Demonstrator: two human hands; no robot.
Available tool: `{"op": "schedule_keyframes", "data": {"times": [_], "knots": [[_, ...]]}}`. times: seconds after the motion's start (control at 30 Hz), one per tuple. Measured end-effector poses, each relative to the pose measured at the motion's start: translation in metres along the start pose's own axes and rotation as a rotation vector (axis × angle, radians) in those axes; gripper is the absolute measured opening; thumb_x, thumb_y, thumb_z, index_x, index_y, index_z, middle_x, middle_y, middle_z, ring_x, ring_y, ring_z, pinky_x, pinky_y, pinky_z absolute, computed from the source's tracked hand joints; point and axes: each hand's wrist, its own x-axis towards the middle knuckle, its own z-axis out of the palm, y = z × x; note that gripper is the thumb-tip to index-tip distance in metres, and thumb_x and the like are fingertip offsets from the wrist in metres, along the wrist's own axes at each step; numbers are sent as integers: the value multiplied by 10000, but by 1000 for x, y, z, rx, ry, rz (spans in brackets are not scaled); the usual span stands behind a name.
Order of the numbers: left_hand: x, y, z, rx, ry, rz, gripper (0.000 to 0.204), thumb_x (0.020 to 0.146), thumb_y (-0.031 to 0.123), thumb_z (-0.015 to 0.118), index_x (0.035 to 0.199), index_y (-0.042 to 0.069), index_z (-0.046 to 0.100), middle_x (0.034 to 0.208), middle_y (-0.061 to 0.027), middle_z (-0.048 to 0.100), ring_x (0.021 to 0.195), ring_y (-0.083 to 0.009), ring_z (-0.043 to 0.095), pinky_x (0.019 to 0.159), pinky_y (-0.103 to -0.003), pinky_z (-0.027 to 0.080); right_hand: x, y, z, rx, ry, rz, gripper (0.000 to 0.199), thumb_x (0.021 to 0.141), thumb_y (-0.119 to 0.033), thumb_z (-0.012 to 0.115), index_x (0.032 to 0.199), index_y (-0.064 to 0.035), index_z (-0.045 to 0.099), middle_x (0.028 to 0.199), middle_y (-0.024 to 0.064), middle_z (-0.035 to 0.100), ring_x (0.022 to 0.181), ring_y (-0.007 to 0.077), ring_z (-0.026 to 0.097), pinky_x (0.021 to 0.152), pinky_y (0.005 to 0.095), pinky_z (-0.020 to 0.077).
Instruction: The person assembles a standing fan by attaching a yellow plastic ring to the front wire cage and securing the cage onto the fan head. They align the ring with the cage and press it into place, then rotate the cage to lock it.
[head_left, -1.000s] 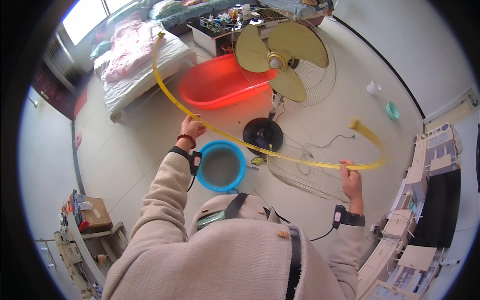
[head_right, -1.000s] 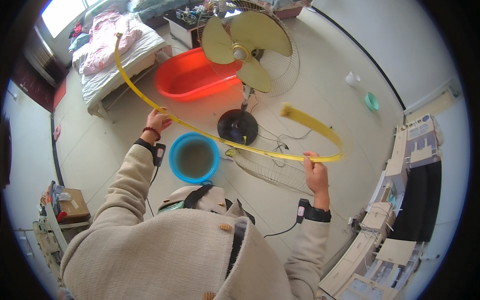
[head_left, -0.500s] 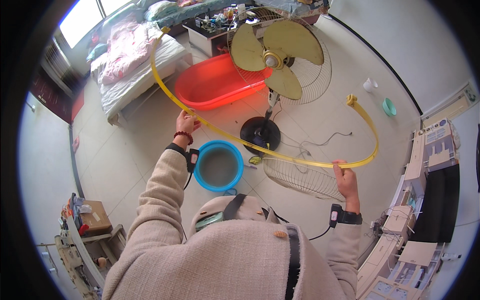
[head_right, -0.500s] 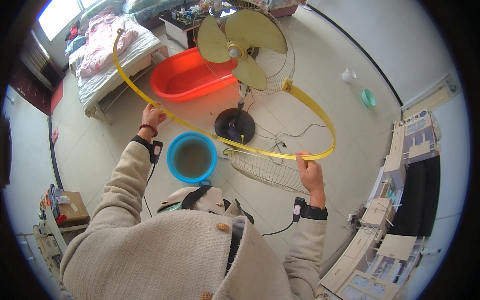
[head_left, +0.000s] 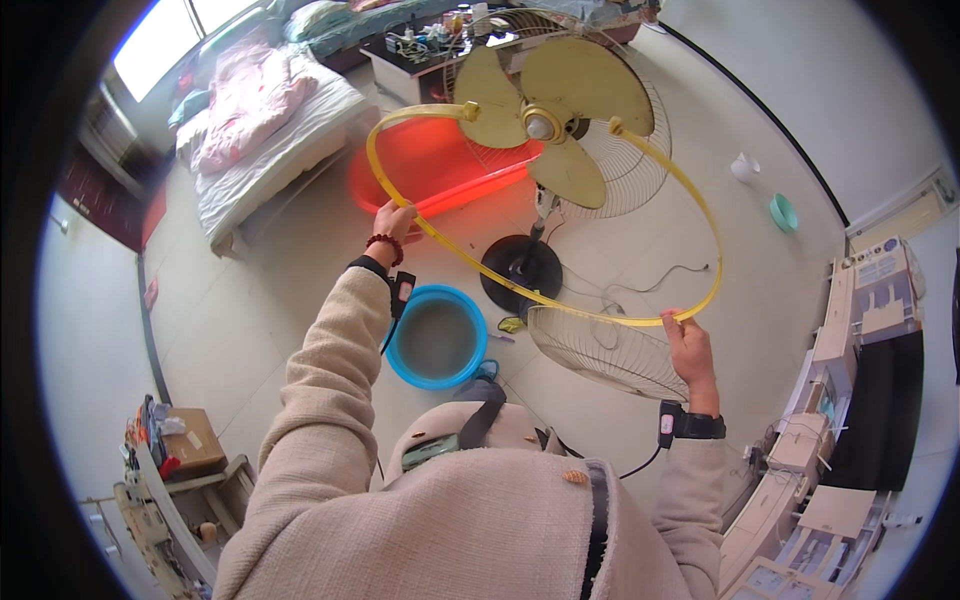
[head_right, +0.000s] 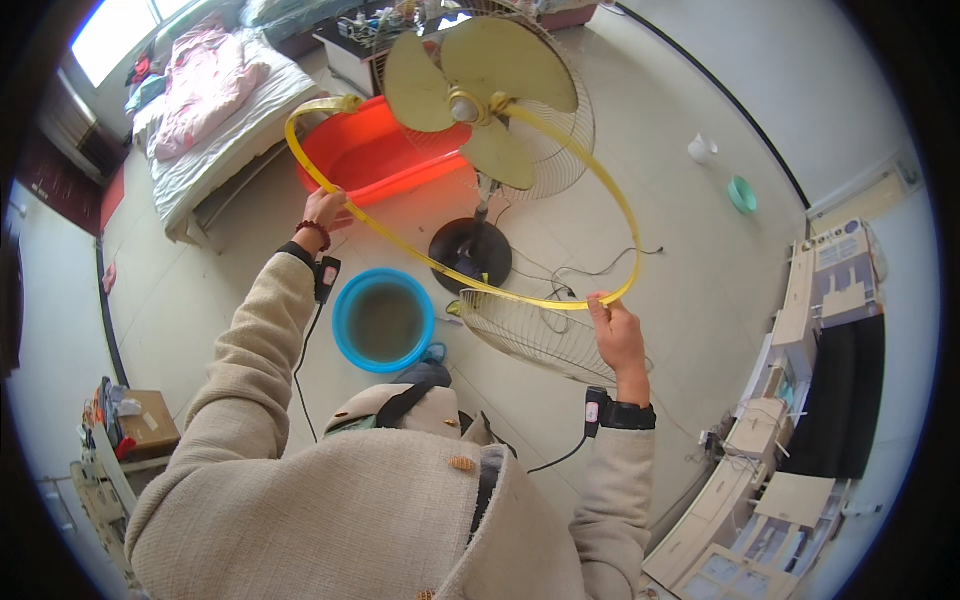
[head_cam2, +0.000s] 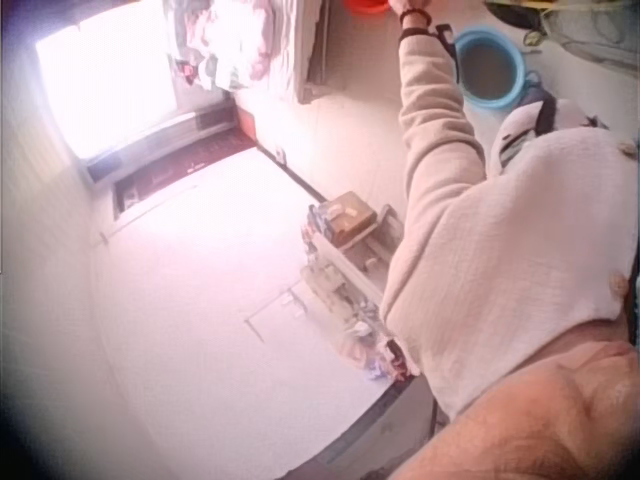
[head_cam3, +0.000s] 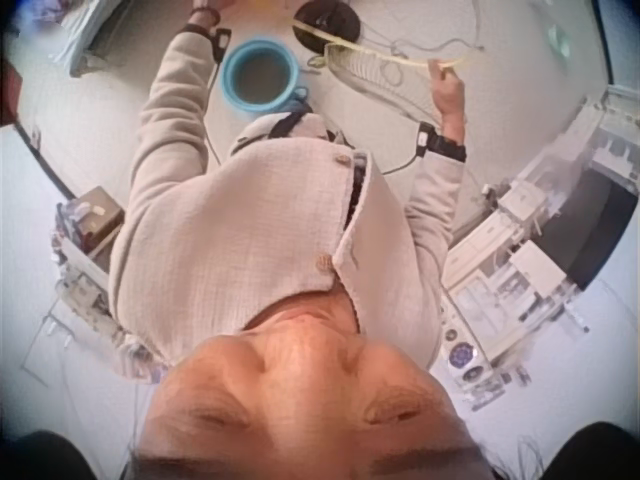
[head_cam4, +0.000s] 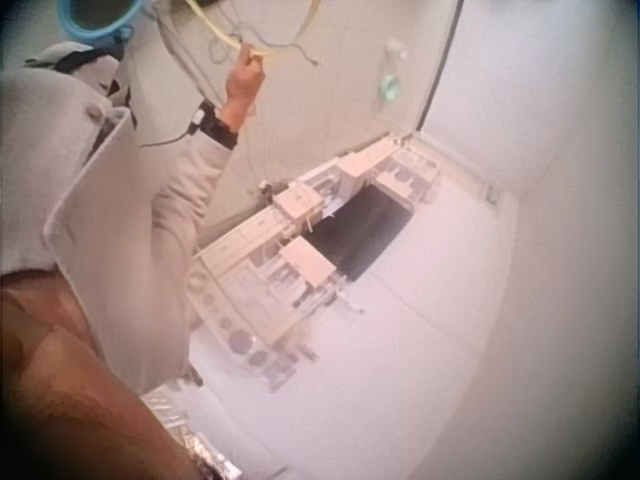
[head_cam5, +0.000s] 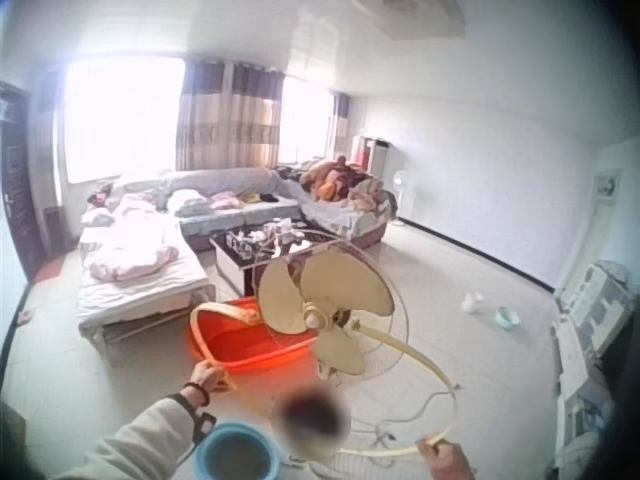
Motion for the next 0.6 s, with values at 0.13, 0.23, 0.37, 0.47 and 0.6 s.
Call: {"op": "schedule_keyframes", "data": {"times": [0.13, 0.23, 0.37, 0.47, 0.6], "knots": [[43, 10, 27, -60, -49, -98, 261, 791, 144, 554, 1028, 35, 552, 999, -111, 581, 805, -297, 642, 674, -397, 574, 33, 10, 0, 0, 33, 51, 299, 941, -319, 543, 989, -36, 626, 538, 36, 444, 502, 127, 412, 496, 288, 358], [84, 18, 42, -199, -124, -235, 281, 779, 136, 525, 1029, 10, 496, 1043, -161, 584, 822, -358, 636, 707, -453, 569, 61, 16, 3, -4, 50, 87, 285, 940, -306, 545, 997, -40, 630, 545, 35, 454, 508, 119, 418, 498, 280, 358], [135, 22, 56, -334, -145, -353, 224, 794, 116, 501, 991, 14, 470, 1049, -214, 589, 855, -390, 624, 779, -511, 545, 89, 19, 9, -7, 62, 82, 269, 940, -285, 543, 1016, -42, 631, 559, 35, 466, 517, 110, 426, 503, 269, 360], [173, 20, 64, -373, -107, -394, 142, 823, 99, 509, 949, 36, 493, 1027, -211, 601, 903, -395, 615, 837, -516, 529, 103, 20, 10, -31, 8, 170, 266, 940, -276, 540, 1026, -42, 632, 564, 37, 470, 522, 109, 430, 508, 265, 363], [214, 5, 68, -365, -178, -262, 177, 866, 51, 505, 1037, 10, 492, 1035, -200, 599, 904, -380, 625, 792, -502, 558, 115, 19, 14, -49, -7, 177, 280, 938, -286, 545, 1028, -35, 631, 569, 36, 466, 530, 108, 429, 512, 265, 364]]}}
